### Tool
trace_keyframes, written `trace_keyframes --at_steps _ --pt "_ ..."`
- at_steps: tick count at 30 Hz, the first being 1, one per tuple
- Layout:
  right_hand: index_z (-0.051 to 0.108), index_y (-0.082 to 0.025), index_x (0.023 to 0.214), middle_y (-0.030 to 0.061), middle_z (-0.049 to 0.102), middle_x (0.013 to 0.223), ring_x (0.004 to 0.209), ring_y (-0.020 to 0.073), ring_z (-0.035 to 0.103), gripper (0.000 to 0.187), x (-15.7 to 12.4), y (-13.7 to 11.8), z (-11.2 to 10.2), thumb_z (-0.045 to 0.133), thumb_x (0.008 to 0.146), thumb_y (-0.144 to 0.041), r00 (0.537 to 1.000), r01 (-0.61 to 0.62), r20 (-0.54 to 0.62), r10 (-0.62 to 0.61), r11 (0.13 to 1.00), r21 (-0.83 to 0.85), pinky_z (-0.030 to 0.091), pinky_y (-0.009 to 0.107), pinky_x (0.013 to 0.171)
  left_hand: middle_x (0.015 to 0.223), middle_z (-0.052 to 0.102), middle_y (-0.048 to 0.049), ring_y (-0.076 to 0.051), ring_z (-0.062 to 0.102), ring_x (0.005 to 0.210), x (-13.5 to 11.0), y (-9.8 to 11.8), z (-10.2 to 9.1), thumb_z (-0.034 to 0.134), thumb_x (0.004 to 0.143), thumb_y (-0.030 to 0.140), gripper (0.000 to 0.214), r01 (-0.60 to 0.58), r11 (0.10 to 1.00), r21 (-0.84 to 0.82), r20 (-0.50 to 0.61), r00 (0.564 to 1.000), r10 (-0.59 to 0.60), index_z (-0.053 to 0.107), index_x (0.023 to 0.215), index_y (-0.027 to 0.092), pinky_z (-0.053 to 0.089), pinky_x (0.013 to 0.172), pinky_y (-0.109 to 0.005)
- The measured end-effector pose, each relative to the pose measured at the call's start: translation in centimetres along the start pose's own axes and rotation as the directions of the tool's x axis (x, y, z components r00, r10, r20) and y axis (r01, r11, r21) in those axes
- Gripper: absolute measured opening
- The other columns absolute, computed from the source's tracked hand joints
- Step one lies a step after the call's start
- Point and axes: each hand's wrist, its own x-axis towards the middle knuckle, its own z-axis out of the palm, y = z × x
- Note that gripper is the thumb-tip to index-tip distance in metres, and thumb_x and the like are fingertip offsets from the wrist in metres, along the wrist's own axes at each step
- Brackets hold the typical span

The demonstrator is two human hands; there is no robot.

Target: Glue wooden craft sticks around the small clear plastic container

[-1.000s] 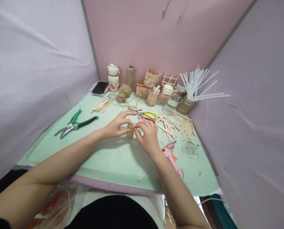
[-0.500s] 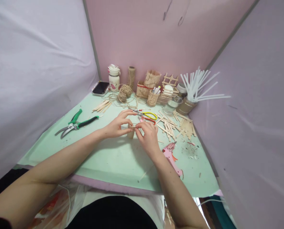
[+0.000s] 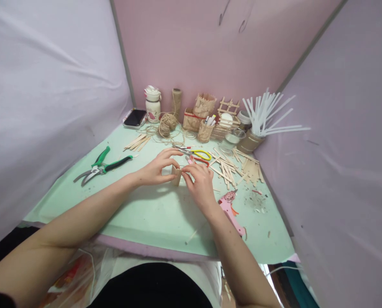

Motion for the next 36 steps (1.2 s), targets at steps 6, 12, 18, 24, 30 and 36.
trace_keyframes --at_steps 6,12,18,24,30,36 --pt "0.068 -0.024 0.100 0.0051 0.074 0.103 0.104 0.0251 0.061 0.012 0.0 0.0 -0.2 0.060 0.091 -0.025 1.000 0.005 0.003 -0.005 1.000 0.017 0.040 0.040 0.088 0.136 0.055 -0.0102 -0.026 0.040 0.135 0.1 -0.1 0.2 0.063 0.080 0.025 0.013 -0.011 1.000 0.015 -0.015 1.000 0.011 0.065 0.092 0.021 0.029 0.114 -0.049" --pt "0.067 -0.025 0.089 0.0025 0.073 0.096 0.100 0.0233 0.062 0.009 0.2 -0.4 -0.1 0.059 0.092 -0.026 1.000 -0.006 -0.020 0.007 0.999 0.041 0.039 0.039 0.088 0.136 0.055 -0.0095 -0.027 0.039 0.135 0.1 0.1 0.0 0.060 0.083 0.025 0.007 0.014 1.000 -0.005 0.010 1.000 -0.014 0.065 0.086 0.021 0.028 0.114 -0.050" --pt "0.068 -0.025 0.088 0.0032 0.073 0.097 0.098 0.0237 0.063 0.010 0.1 -0.2 -0.1 0.059 0.092 -0.028 0.999 -0.031 -0.020 0.031 0.999 0.019 0.040 0.039 0.087 0.135 0.055 -0.0093 -0.026 0.039 0.135 0.1 0.2 -0.2 0.060 0.084 0.026 0.008 0.001 1.000 -0.001 0.016 1.000 -0.001 0.065 0.083 0.020 0.030 0.113 -0.049" --pt "0.067 -0.024 0.102 0.0065 0.072 0.107 0.105 0.0252 0.062 0.014 -0.1 -0.7 -1.3 0.059 0.092 -0.028 1.000 -0.010 -0.029 0.010 1.000 0.024 0.042 0.042 0.091 0.135 0.055 -0.0096 -0.026 0.040 0.134 0.1 0.0 -0.1 0.060 0.084 0.025 0.007 -0.014 1.000 0.008 0.007 1.000 0.014 0.065 0.083 0.020 0.030 0.114 -0.048" --pt "0.060 -0.021 0.110 0.0118 0.065 0.108 0.103 0.0296 0.058 0.026 -5.3 0.9 -7.2 0.054 0.093 -0.039 0.994 -0.094 0.031 0.105 0.960 -0.263 0.045 0.044 0.089 0.136 0.054 -0.0097 -0.027 0.039 0.134 0.1 -0.1 -0.2 0.060 0.084 0.024 0.006 -0.008 1.000 0.002 0.021 1.000 0.008 0.065 0.084 0.020 0.031 0.113 -0.049" --pt "0.060 -0.013 0.108 0.0202 0.062 0.106 0.099 0.0367 0.058 0.043 -11.3 4.7 -10.5 0.059 0.086 -0.049 0.912 -0.275 0.112 0.394 0.792 -0.545 0.047 0.048 0.082 0.135 0.054 -0.0103 -0.027 0.039 0.133 0.1 -0.5 0.0 0.059 0.083 0.021 0.005 -0.039 0.999 -0.001 -0.006 0.999 0.039 0.064 0.083 0.019 0.030 0.113 -0.048"
